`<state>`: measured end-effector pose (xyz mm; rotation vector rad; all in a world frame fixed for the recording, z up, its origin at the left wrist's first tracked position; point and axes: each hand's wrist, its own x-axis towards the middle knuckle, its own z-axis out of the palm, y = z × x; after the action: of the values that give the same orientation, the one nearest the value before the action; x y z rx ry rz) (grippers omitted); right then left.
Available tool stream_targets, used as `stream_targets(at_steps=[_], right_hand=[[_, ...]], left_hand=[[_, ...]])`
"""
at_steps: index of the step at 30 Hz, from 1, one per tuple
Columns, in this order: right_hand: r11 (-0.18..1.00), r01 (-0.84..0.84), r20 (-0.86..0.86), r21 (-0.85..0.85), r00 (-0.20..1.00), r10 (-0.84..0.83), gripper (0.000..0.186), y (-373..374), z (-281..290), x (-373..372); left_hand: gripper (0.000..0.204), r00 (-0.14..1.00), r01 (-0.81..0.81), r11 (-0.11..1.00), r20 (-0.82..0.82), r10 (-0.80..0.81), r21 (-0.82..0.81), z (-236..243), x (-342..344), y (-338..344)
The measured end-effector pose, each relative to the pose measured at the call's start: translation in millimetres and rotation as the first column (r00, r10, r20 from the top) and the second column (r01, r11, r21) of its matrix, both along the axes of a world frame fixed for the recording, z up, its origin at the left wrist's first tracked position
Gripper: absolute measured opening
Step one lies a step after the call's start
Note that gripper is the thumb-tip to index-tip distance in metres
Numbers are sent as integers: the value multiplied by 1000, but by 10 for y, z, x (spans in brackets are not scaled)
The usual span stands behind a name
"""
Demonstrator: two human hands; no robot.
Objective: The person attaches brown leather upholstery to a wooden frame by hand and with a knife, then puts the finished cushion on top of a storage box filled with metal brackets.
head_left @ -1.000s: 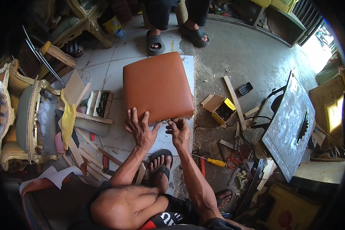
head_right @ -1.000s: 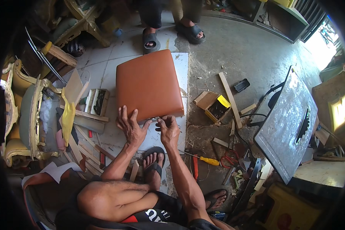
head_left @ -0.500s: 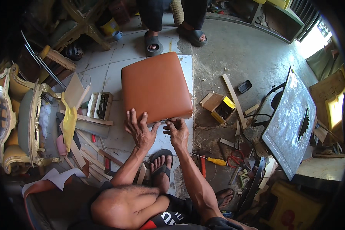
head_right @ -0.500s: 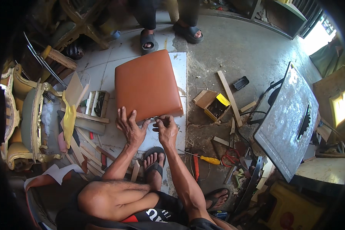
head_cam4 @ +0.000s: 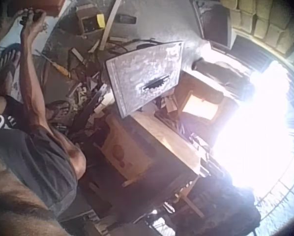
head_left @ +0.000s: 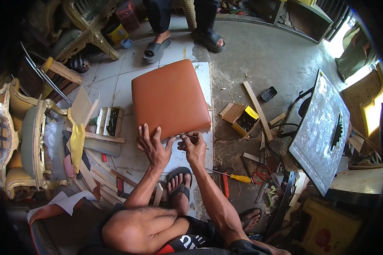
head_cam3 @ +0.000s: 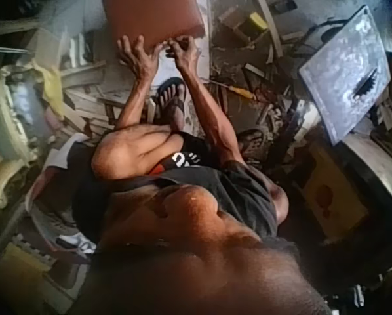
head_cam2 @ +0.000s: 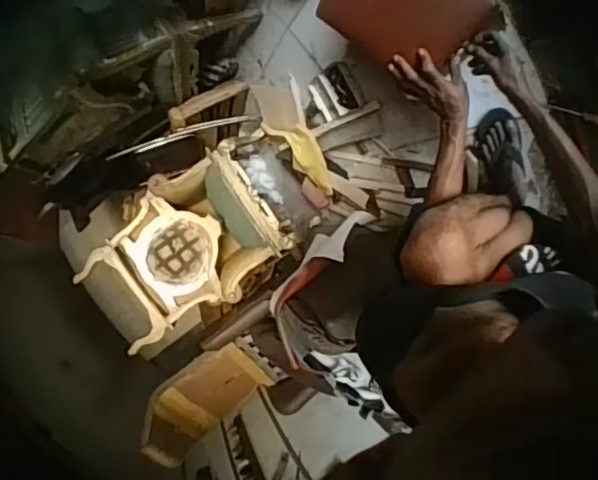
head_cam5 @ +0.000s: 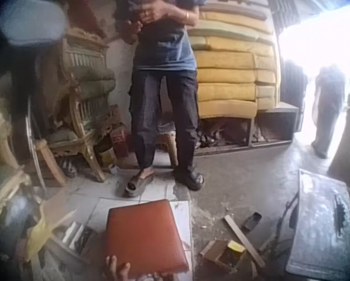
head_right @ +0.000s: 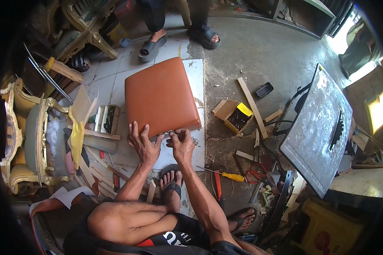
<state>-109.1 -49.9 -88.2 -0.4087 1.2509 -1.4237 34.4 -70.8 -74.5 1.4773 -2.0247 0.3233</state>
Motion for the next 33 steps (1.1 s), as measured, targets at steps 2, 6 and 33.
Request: stream_targets(at_steps=[2,6,33], right_hand=[[1000,12,2,-8,1000,-12,21,-4,-22,13],[999,-36,-57,10,998,37,21,21,78,33],[995,78,-16,-61,997,-79,37,193,-149,-161]], left_hand=[[74,999,-1,999,37,3,-48,-9,-10,-24],[71,998,-21,997,61,26,-79,-21,-6,-30],[78,999,44,996,15,-45,84,137,33,56]])
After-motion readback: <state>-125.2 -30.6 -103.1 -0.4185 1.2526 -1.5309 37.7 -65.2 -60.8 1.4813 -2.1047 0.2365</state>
